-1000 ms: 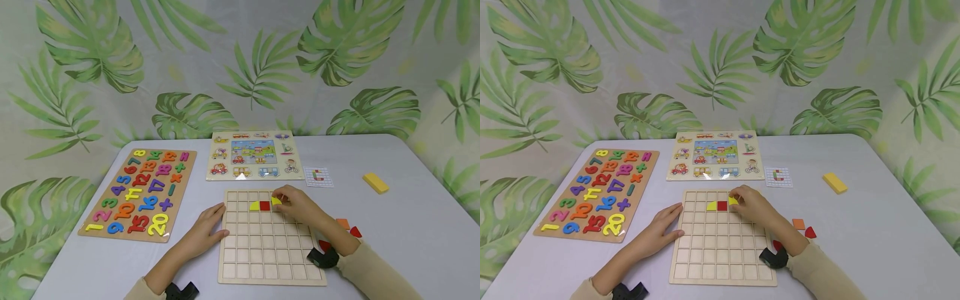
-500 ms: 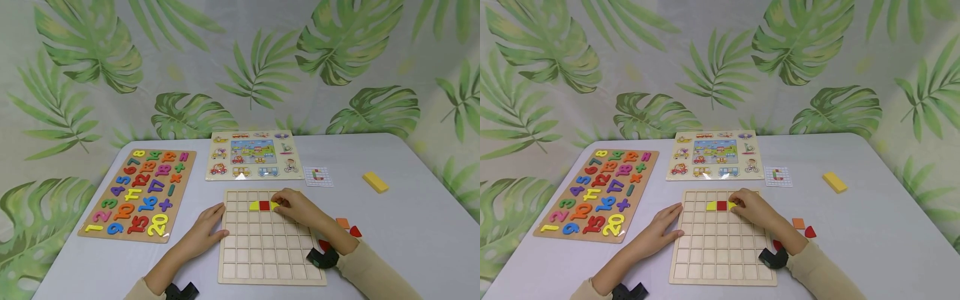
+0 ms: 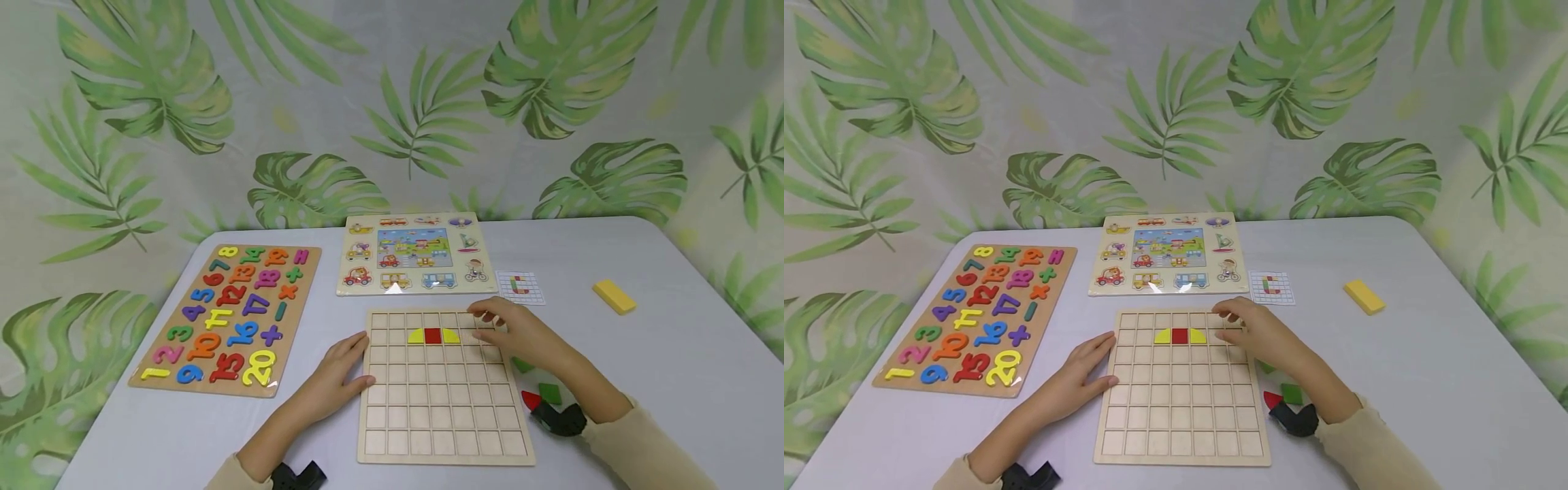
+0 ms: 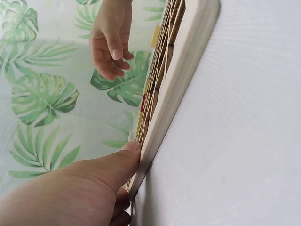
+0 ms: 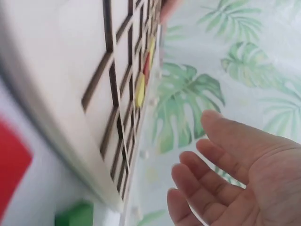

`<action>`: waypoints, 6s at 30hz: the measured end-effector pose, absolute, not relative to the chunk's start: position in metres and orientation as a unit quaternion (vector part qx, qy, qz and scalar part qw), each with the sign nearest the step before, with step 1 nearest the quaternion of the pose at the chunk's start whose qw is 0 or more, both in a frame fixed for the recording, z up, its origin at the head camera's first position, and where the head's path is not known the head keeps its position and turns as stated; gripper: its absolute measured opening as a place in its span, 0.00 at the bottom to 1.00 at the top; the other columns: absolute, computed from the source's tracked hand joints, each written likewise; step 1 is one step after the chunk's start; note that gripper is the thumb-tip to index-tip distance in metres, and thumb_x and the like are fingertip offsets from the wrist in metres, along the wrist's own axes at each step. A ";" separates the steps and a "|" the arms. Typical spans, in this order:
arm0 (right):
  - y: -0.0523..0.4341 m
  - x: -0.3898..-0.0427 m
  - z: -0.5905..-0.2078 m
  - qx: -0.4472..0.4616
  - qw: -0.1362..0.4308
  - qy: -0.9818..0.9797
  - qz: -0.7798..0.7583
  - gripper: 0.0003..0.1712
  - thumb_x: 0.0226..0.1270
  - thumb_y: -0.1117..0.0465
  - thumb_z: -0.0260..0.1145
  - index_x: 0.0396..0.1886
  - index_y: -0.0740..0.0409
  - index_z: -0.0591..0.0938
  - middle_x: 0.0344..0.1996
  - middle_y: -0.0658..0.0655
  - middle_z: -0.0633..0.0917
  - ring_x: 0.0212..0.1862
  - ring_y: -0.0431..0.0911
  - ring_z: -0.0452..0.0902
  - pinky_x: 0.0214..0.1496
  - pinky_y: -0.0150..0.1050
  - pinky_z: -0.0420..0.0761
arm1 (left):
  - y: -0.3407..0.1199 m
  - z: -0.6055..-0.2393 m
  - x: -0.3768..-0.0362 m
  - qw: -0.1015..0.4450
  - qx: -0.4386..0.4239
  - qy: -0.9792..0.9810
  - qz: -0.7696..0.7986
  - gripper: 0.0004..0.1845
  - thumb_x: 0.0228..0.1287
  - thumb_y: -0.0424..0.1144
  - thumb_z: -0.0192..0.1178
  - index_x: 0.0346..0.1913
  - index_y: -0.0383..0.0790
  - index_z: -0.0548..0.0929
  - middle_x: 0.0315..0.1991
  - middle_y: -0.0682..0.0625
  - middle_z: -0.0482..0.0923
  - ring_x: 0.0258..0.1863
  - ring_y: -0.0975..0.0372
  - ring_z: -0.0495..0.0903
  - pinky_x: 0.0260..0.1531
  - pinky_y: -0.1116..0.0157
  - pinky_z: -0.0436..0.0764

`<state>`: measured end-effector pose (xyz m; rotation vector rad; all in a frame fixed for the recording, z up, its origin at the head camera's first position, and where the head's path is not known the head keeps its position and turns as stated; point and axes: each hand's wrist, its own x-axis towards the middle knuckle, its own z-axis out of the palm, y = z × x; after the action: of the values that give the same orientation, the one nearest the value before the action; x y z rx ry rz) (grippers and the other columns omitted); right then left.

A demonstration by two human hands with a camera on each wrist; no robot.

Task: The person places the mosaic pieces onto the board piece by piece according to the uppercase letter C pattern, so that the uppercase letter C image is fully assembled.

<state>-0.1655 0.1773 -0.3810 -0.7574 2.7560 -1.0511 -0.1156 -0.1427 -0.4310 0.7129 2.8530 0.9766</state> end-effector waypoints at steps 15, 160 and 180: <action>0.242 -0.134 -0.393 -0.224 0.107 0.920 -0.304 0.25 0.46 0.57 0.64 0.48 0.48 0.70 0.44 0.47 0.72 0.46 0.43 0.65 0.44 0.42 0.70 | -0.143 -0.430 -0.115 0.023 0.225 0.923 0.312 0.36 0.52 0.52 0.51 0.61 0.39 0.54 0.61 0.50 0.49 0.59 0.58 0.47 0.54 0.59 0.55; 0.173 -0.080 -0.366 -0.335 -0.120 0.851 -0.386 0.22 0.42 0.66 0.67 0.41 0.50 0.74 0.37 0.44 0.74 0.35 0.37 0.67 0.33 0.26 0.68 | -0.144 -0.433 -0.116 0.039 0.233 0.917 0.321 0.34 0.55 0.52 0.48 0.62 0.42 0.51 0.62 0.52 0.46 0.60 0.60 0.44 0.55 0.59 0.53; 0.110 -0.114 -0.421 -0.298 0.007 0.874 -0.385 0.15 0.47 0.54 0.64 0.38 0.48 0.75 0.32 0.41 0.72 0.33 0.37 0.65 0.32 0.26 0.70 | -0.144 -0.433 -0.117 0.029 0.235 0.919 0.315 0.35 0.54 0.52 0.49 0.62 0.40 0.52 0.62 0.52 0.47 0.60 0.58 0.45 0.54 0.58 0.54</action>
<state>-0.1139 0.1102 -0.4210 -0.9308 2.7321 -1.2040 -0.1167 -0.1442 -0.4331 0.7240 2.8349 0.9718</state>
